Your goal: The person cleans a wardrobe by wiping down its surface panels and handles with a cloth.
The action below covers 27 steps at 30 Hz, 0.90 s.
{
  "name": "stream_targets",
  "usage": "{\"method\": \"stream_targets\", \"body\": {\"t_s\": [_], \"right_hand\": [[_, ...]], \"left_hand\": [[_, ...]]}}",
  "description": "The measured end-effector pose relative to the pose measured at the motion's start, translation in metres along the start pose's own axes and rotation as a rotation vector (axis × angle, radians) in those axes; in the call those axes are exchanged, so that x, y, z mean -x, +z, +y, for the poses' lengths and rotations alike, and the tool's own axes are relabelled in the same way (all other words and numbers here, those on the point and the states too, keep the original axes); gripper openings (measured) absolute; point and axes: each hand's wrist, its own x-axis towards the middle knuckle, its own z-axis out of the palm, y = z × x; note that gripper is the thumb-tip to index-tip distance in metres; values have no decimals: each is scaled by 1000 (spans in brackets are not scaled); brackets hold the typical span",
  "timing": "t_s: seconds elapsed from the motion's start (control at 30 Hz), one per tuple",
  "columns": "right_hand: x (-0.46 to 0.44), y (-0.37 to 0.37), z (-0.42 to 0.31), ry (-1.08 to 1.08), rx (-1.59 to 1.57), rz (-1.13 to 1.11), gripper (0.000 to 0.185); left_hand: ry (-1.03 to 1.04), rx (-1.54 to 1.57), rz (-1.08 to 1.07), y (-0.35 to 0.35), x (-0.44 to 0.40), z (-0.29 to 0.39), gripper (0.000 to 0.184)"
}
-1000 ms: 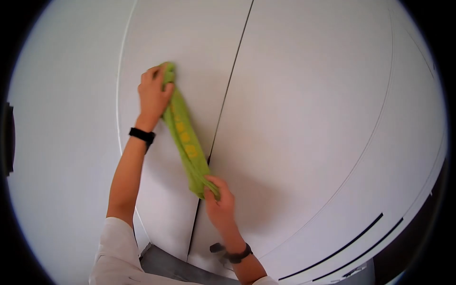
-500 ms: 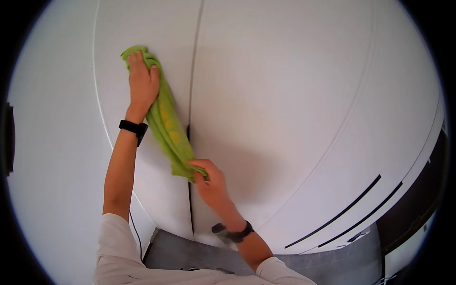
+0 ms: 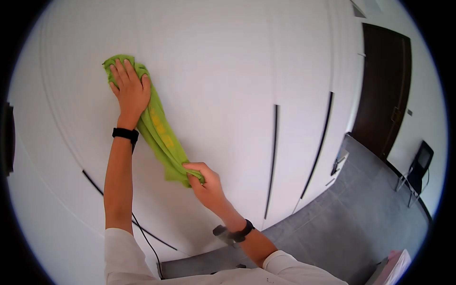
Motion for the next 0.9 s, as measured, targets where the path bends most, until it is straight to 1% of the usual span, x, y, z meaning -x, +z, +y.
{"method": "stream_targets", "body": {"t_s": [0.03, 0.07, 0.1, 0.13, 0.17, 0.23, 0.27, 0.33, 0.37, 0.4, 0.43, 0.47, 0.5, 0.53, 0.57, 0.6, 0.63, 0.67, 0.7, 0.77, 0.8, 0.87, 0.9], "right_hand": [[1, 1, -6, -65, 14, 37, 26], [11, 0, -25, -79, 31, 57, 26], [19, -2, -42, -50, 17, 68, 26], [21, 4, -44, -20, 9, 77, 26], [31, 10, -51, -30, 31, 92, 26], [49, 19, -66, 19, 2, 131, 27], [54, -1, -79, 22, -12, 139, 27], [86, -16, -106, -40, 75, 148, 27], [104, -38, -120, -106, 100, 158, 28], [117, -51, -132, -108, 93, 162, 28], [142, -54, -144, -87, 101, 185, 27], [168, -60, -158, -57, 109, 210, 26], [182, -71, -173, 22, 157, 233, 25], [91, -115, -163, 118, 169, 251, 25], [-21, -175, -94, 112, 234, 286, 25], [-38, -203, -71, 92, 293, 310, 25], [-45, -222, -70, 62, 303, 314, 24], [-53, -243, -67, 108, 324, 298, 24], [-61, -260, -66, 97, 336, 300, 24], [-77, -296, -63, 49, 368, 296, 25], [-84, -311, -64, 75, 308, 305, 25], [-100, -350, -69, 82, 409, 308, 24], [-113, -366, -72, 69, 424, 294, 24]], "left_hand": [[-1, 4, 4, 5, -3, 8, 69], [9, 30, 15, -11, -8, 21, 69], [19, 23, 10, -25, -15, 32, 69], [22, 19, 6, -27, -16, 33, 69], [23, 46, 14, -38, -13, 35, 69], [75, 62, 5, -55, -11, 43, 69], [89, 56, -1, -62, -16, 70, 69], [134, 39, -3, -96, -10, 101, 69], [143, 21, -2, -114, -5, 129, 69], [194, 22, 2, -130, -2, 152, 69], [240, 32, -2, -151, 9, 164, 69], [244, 37, -16, -171, 21, 179, 69], [259, 47, -67, -173, 29, 196, 69], [266, 82, -165, -78, -21, 233, 69], [272, 101, -200, 55, -64, 271, 69], [263, 112, -219, 93, -62, 295, 69], [283, 143, -206, 109, -64, 315, 69], [303, 172, -198, 127, -64, 334, 69], [294, 172, -216, 141, -67, 353, 69], [294, 261, -156, 164, -71, 393, 69], [275, 268, -156, 171, -71, 413, 69], [235, 246, -178, 185, -87, 452, 69], [196, 294, -139, 189, -89, 468, 66]]}}
